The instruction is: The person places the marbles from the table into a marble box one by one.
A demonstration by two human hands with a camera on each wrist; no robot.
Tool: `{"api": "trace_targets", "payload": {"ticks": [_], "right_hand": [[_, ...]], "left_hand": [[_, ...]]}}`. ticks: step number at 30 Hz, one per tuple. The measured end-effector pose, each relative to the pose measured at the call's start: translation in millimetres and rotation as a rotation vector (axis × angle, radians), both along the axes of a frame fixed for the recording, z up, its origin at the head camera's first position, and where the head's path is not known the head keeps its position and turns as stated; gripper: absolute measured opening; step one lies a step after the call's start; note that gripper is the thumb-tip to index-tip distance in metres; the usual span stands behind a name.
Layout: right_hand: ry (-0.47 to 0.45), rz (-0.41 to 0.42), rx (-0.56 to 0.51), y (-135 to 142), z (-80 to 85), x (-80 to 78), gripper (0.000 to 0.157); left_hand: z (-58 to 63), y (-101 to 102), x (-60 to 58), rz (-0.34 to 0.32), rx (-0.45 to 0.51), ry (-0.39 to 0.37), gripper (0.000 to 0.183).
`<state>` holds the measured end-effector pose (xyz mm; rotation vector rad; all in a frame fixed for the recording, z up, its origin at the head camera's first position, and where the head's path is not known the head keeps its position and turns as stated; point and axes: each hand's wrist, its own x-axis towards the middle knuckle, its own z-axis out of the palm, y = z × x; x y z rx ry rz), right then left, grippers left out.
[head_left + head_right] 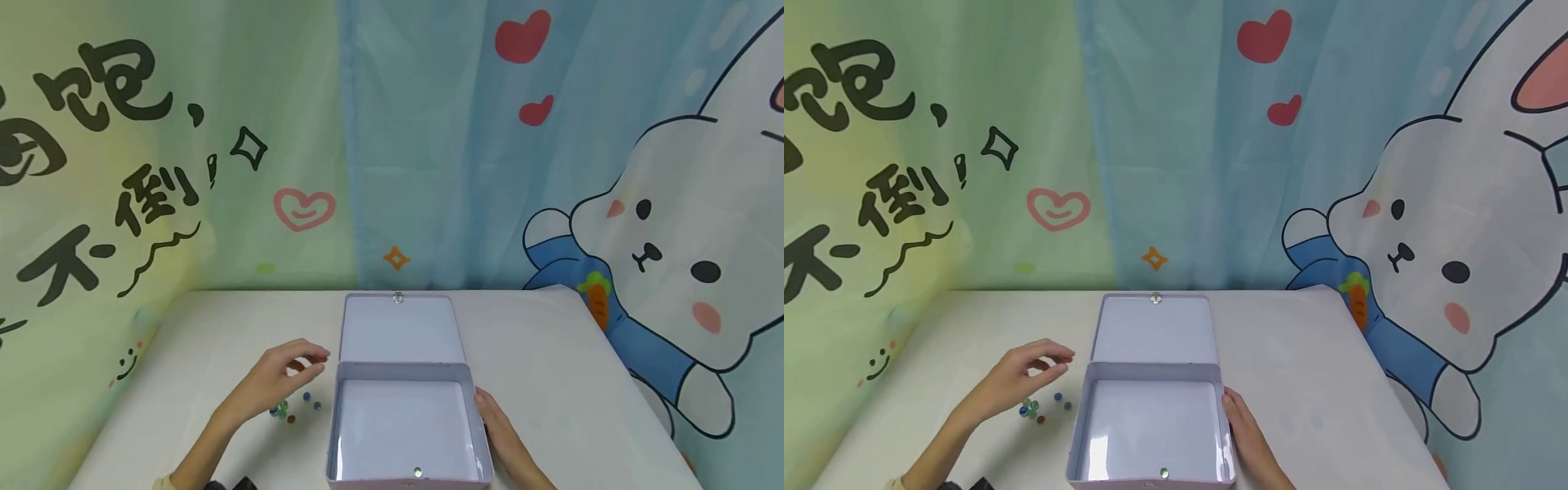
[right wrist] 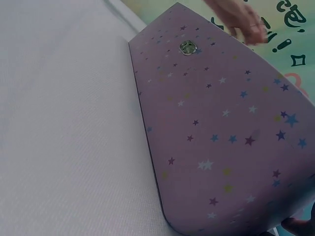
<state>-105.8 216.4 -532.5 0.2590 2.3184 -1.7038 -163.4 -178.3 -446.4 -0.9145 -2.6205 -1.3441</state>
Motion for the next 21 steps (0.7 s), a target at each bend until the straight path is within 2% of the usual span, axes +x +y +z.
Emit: {"api": "trace_targets", "payload": {"ticks": [2, 5, 8, 10, 12, 14, 17, 21], "right_hand": [[-0.018, -0.004, 0.008, 2.0, 0.4, 1.3, 0.064], [-0.011, -0.005, 0.020, 3.8, 1.7, -0.7, 0.065], [0.012, 0.003, 0.032, 4.1, 2.6, -3.8, 0.064], [0.029, 0.006, 0.038, 3.5, 2.1, -5.1, 0.063], [0.031, 0.008, 0.039, 2.9, 1.2, -4.9, 0.062], [0.031, 0.008, 0.037, 2.4, 0.1, -4.4, 0.061], [0.024, 0.003, 0.031, 1.6, -0.8, -2.9, 0.061], [0.026, -0.002, 0.037, 0.2, -1.1, -1.3, 0.061]], "left_hand": [[-12.5, -19.8, 2.4, 0.101, -0.053, 0.086, 0.019], [-32.6, -43.9, 5.2, 0.260, -0.238, 0.237, 0.023], [-52.6, -60.9, 9.6, 0.348, -0.389, 0.281, 0.027], [-63.7, -68.4, 12.5, 0.357, -0.422, 0.246, 0.030], [-72.0, -73.6, 14.3, 0.337, -0.399, 0.199, 0.033], [-77.7, -76.3, 14.1, 0.315, -0.376, 0.183, 0.035], [-82.0, -77.3, 12.2, 0.290, -0.379, 0.200, 0.036], [-83.1, -75.8, 9.2, 0.308, -0.453, 0.204, 0.031]]}}
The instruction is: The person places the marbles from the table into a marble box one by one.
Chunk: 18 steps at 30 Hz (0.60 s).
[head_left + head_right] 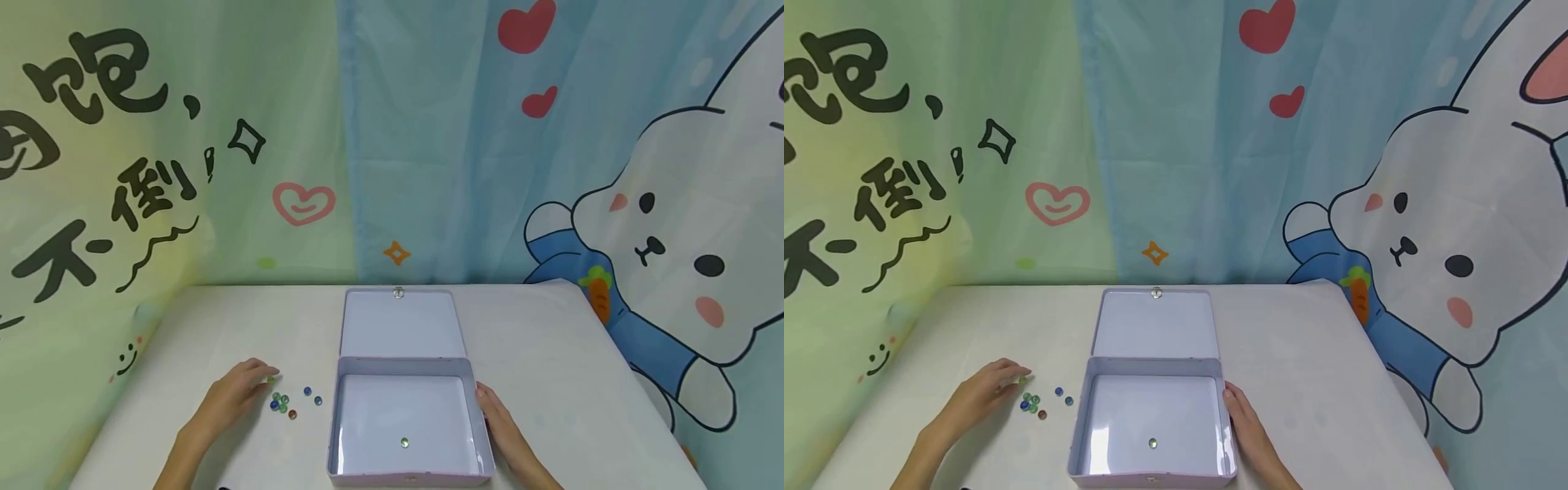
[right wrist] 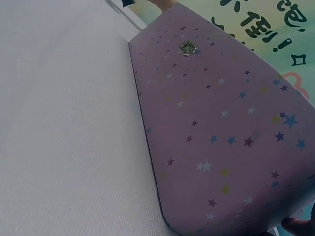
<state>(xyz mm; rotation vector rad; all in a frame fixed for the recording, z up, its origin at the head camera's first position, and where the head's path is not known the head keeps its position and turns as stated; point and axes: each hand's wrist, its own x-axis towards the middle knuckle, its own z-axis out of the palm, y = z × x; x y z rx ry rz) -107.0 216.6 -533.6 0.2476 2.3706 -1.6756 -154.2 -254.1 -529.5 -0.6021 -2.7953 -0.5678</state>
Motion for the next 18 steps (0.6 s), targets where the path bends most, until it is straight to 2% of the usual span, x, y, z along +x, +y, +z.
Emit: {"api": "trace_targets", "payload": {"ticks": [7, 18], "right_hand": [[0.008, -0.004, -0.010, -2.3, -1.2, 0.3, 0.059], [0.002, -0.003, 0.009, -0.6, -0.3, -0.2, 0.061]], "left_hand": [[0.8, 1.3, -3.8, 0.084, -0.046, -0.060, 0.022], [-2.7, 4.2, -9.2, 0.098, -0.102, -0.074, 0.018]]}}
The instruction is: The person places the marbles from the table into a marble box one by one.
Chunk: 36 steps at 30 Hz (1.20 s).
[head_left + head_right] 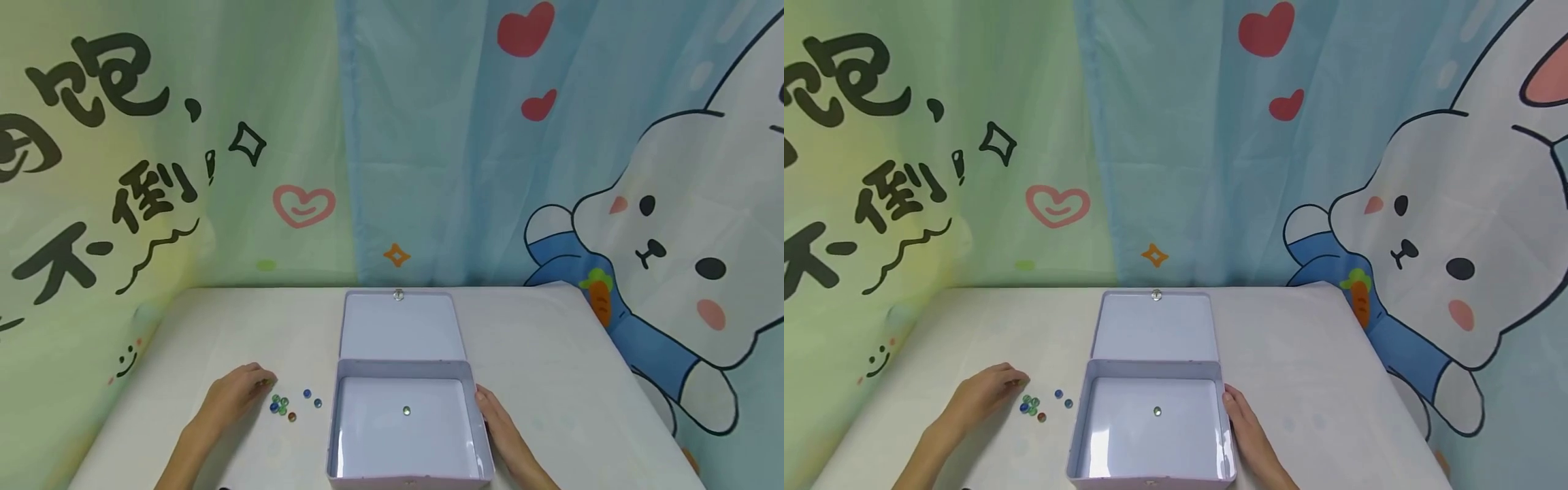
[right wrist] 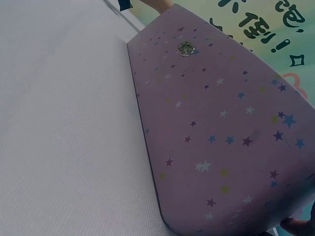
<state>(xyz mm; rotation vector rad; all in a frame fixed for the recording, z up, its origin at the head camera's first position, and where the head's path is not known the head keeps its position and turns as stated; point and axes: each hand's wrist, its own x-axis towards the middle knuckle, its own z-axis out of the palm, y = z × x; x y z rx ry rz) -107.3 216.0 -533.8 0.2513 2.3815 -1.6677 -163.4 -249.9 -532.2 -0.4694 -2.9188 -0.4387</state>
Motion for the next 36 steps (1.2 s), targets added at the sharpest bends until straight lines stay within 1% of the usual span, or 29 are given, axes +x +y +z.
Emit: {"api": "trace_targets", "payload": {"ticks": [5, 7, 9, 11, 13, 16, 18, 21, 27, 31, 33, 36], "right_hand": [[0.003, -0.001, 0.008, -1.1, 1.0, -1.5, 0.062], [-0.004, 0.000, 0.005, -1.3, 1.3, -1.6, 0.063], [-0.010, 0.002, 0.001, -1.2, 1.3, -1.5, 0.063], [-0.018, 0.005, -0.001, -0.8, 1.3, -1.6, 0.065], [-0.015, 0.008, -0.007, -0.2, 0.9, -1.8, 0.064], [-0.013, 0.010, -0.008, 0.5, -0.5, -1.9, 0.063], [-0.011, 0.009, -0.009, 0.8, -1.3, -1.7, 0.062], [-0.020, 0.010, 0.001, 1.1, -1.5, -1.5, 0.064], [-0.013, 0.017, 0.004, 0.5, 0.7, -3.8, 0.065], [-0.012, 0.017, 0.001, -0.2, 2.3, -2.6, 0.064], [-0.014, 0.017, 0.001, -0.5, 2.8, -1.5, 0.064], [-0.021, 0.008, 0.001, -0.6, 2.8, -1.0, 0.065]], "left_hand": [[3.6, 0.6, -1.5, 0.004, -0.012, -0.032, 0.018], [5.3, 0.3, -1.4, -0.006, -0.004, -0.047, 0.017], [7.5, -0.5, -1.6, -0.027, 0.033, -0.071, 0.015], [11.1, -1.1, -1.9, -0.053, 0.098, -0.090, 0.014], [16.3, -1.0, -1.8, -0.098, 0.183, -0.090, 0.013], [27.1, 2.0, -1.5, -0.189, 0.285, -0.056, 0.014], [34.3, 6.0, -2.1, -0.249, 0.320, -0.033, 0.014], [44.9, 15.1, -4.4, -0.306, 0.353, -0.036, 0.014], [65.0, 38.4, -7.4, -0.414, 0.388, -0.048, 0.015], [75.2, 55.4, -8.5, -0.490, 0.381, -0.040, 0.016], [79.8, 64.0, -9.3, -0.521, 0.362, -0.049, 0.017], [86.0, 76.8, -13.3, -0.576, 0.308, -0.071, 0.019]]}}
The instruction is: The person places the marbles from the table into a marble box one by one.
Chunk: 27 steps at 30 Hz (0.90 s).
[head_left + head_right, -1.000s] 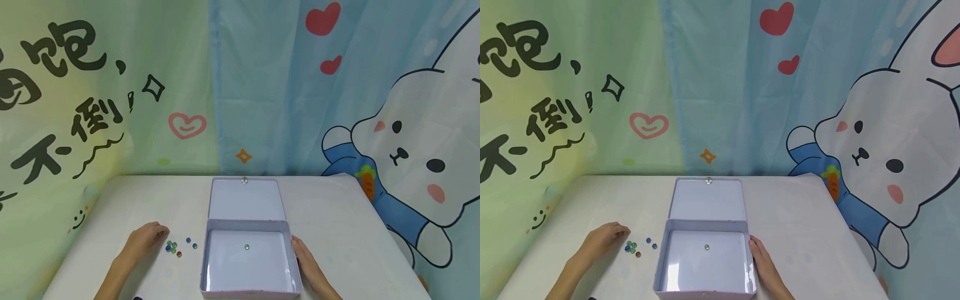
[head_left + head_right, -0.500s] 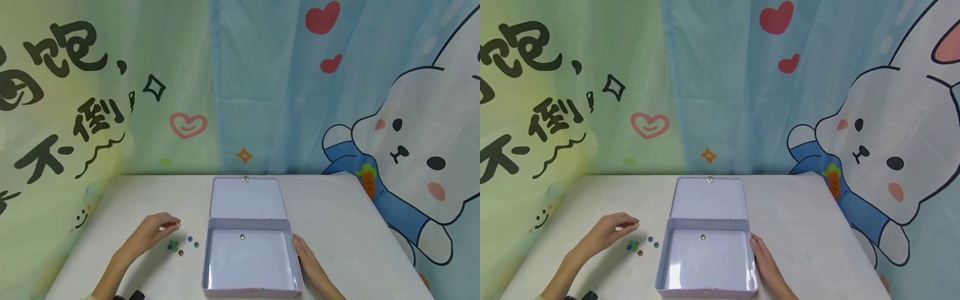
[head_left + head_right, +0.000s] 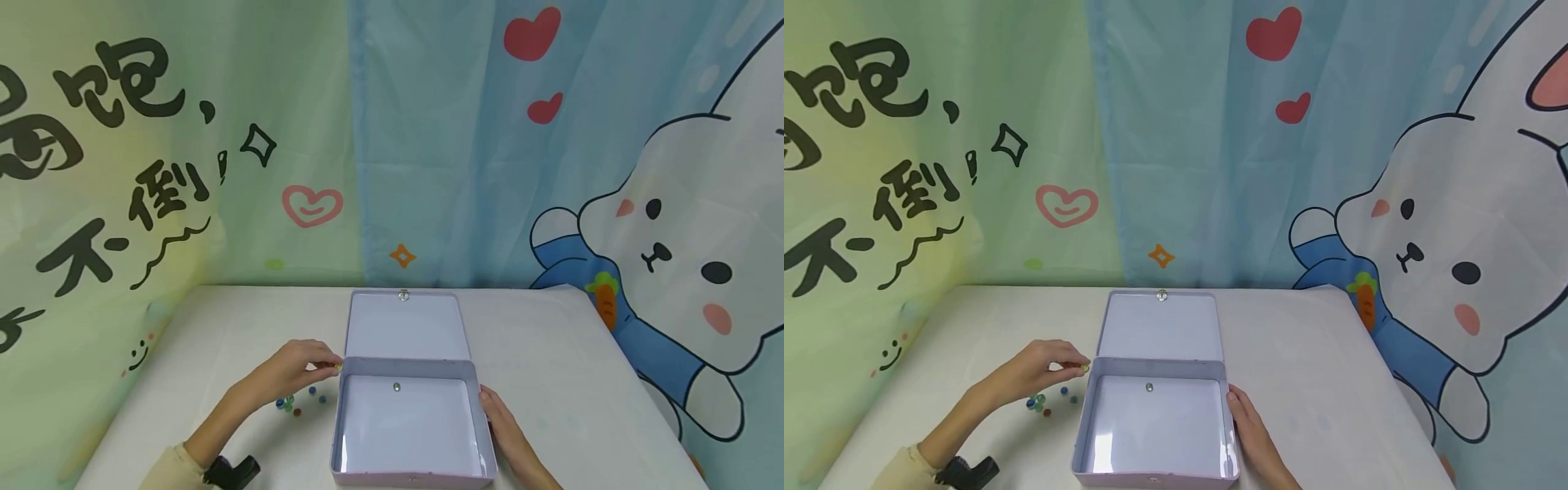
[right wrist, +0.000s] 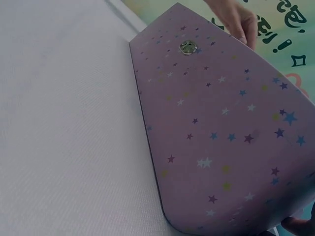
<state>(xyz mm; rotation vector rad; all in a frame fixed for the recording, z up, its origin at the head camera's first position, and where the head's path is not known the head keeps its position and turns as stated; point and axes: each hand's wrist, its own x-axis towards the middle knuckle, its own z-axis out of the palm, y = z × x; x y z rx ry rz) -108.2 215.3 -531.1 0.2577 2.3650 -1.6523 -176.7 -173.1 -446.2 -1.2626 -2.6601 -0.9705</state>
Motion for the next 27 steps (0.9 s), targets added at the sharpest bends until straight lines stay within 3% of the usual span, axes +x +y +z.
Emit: {"api": "trace_targets", "payload": {"ticks": [4, 10, 18, 27], "right_hand": [[-0.009, -0.003, -0.011, -0.9, -1.3, -0.3, 0.066], [-0.014, 0.008, -0.022, -0.4, -0.5, -0.3, 0.066], [-0.022, 0.013, -0.005, 3.4, -0.6, -3.0, 0.069], [-0.017, 0.023, 0.031, 0.0, -2.8, -4.8, 0.071]], "left_hand": [[7.3, 15.2, -6.5, -0.069, -0.092, -0.021, 0.020], [16.4, 37.9, -16.8, -0.173, -0.146, -0.127, 0.020], [30.1, 89.2, -41.0, -0.330, -0.229, -0.127, 0.019], [9.9, 147.5, -51.2, -0.426, -0.277, -0.133, 0.020]]}}
